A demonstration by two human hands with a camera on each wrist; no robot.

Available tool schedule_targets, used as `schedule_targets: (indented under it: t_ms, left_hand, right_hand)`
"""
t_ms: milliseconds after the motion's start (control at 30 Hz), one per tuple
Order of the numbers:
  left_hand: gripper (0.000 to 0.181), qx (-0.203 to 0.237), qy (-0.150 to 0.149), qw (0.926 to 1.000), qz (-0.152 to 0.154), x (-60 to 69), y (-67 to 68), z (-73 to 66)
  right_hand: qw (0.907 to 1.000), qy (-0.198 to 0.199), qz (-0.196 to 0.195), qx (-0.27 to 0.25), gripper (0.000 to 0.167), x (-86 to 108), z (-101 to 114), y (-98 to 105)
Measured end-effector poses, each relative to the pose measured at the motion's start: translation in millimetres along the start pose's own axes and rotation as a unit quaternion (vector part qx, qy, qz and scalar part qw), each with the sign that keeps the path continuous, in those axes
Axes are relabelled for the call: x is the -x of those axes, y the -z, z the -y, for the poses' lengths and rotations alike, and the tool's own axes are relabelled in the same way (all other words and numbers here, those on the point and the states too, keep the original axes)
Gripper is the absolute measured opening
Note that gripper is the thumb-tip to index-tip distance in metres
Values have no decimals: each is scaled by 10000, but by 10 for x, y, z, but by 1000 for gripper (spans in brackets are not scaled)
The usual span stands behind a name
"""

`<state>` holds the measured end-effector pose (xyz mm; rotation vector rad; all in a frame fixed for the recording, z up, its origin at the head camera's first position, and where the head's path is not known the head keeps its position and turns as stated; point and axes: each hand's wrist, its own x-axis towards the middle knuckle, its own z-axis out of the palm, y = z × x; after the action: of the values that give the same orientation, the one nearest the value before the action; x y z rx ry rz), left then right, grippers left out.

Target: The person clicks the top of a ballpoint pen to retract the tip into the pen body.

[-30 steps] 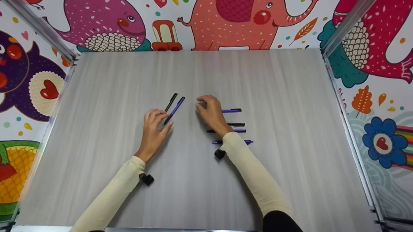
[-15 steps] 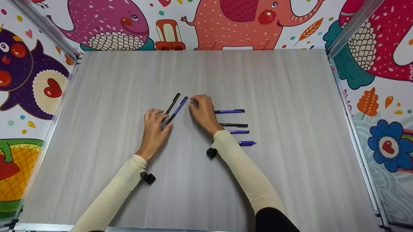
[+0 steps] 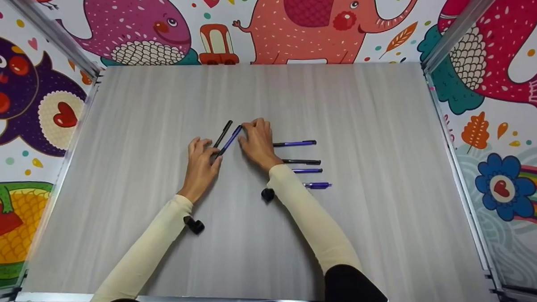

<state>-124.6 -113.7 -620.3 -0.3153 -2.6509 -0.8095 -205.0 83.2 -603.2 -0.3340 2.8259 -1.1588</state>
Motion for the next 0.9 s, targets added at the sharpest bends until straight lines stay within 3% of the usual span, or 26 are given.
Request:
schedule_targets:
  t_ms: [233,400,533,800,900]
  left_hand:
    - [13,326,-119,9992,-174,-26,-33,-28]
    - [13,826,0,9964,-167,-29,-134,-13]
    - [11,949,47,9954,-118,-56,-104,-110]
    - [9,1148,-133,9933,24,-151,-65,-338]
    - [8,1211,-132,9925,91,-181,-102,-392]
  right_hand:
    - [9993,230,-186,-240,43,82,-40,85]
    - [9973,326,-353,-560,39,194,-124,207]
    - [9957,461,-435,-676,36,273,-183,316]
    - [9915,490,-674,-999,34,424,-296,521]
    - [9896,492,-771,-1112,34,480,-350,589]
